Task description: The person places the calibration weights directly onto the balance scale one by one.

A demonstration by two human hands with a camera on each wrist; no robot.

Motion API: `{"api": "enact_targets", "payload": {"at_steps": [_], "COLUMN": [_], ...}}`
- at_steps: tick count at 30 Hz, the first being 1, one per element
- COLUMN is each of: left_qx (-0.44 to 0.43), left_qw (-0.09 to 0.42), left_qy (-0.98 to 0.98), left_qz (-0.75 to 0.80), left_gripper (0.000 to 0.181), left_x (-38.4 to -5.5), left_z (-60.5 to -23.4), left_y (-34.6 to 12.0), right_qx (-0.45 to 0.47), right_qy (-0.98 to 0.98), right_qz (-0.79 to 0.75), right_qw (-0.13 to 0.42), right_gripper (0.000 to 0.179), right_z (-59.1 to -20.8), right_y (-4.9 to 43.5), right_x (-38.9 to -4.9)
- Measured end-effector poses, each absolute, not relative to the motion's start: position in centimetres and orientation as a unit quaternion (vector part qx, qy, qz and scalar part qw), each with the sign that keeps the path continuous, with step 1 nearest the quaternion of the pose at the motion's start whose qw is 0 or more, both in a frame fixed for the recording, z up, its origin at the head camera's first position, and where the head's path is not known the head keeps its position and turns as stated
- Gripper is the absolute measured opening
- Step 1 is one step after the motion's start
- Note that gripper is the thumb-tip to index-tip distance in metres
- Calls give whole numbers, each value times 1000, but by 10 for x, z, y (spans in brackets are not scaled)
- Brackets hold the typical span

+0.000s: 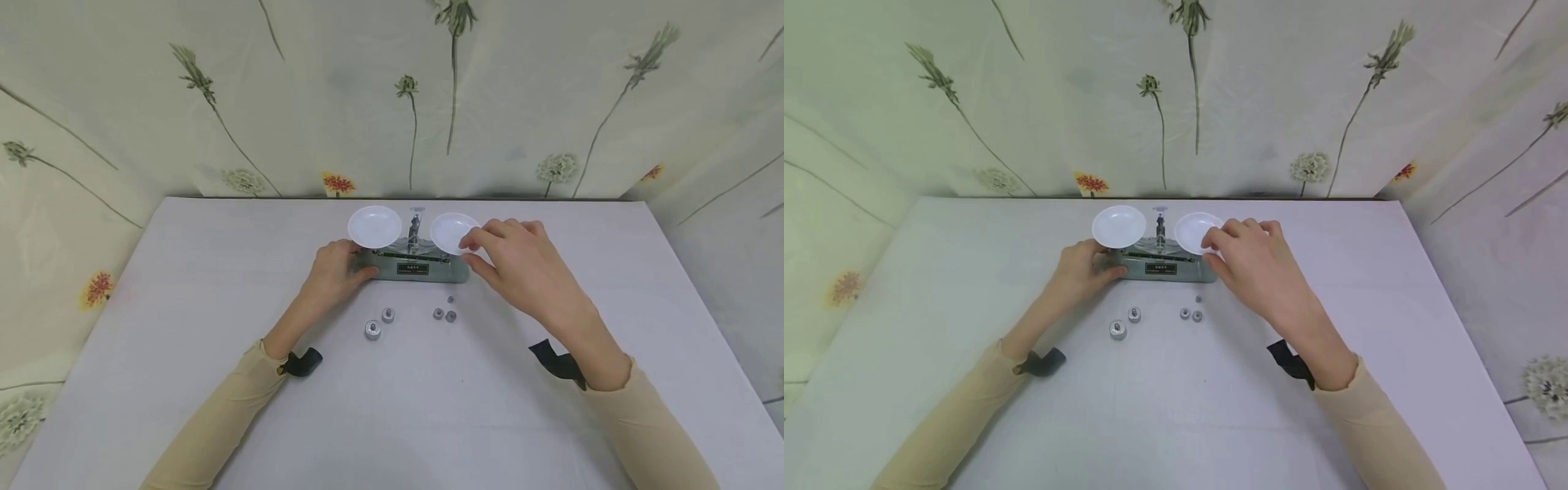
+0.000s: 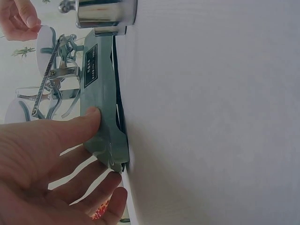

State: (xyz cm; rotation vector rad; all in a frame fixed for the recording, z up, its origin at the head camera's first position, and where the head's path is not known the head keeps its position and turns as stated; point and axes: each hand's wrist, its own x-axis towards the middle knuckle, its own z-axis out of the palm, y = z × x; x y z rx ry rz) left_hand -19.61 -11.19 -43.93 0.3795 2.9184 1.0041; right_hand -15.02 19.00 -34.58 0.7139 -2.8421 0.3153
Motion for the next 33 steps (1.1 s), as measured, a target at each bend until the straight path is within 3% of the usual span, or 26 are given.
{"api": "enact_targets", "payload": {"at_steps": [14,33], "left_qx": [132,139], "left_qw": [10,0], "left_qy": [937,939], "left_qz": [323,313], "left_gripper": [50,50], "left_x": [-194,-193], "left_z": [-436,-437], "left_y": [-111,-112], "right_qx": [265,266], "right_qy": [-951,-957], "right_qz": [114,96], "right_qw": [114,61], "right_gripper": [12,13], "right_z": [-343,-346], "right_y": [187,186], "right_x": [-141,-134]}}
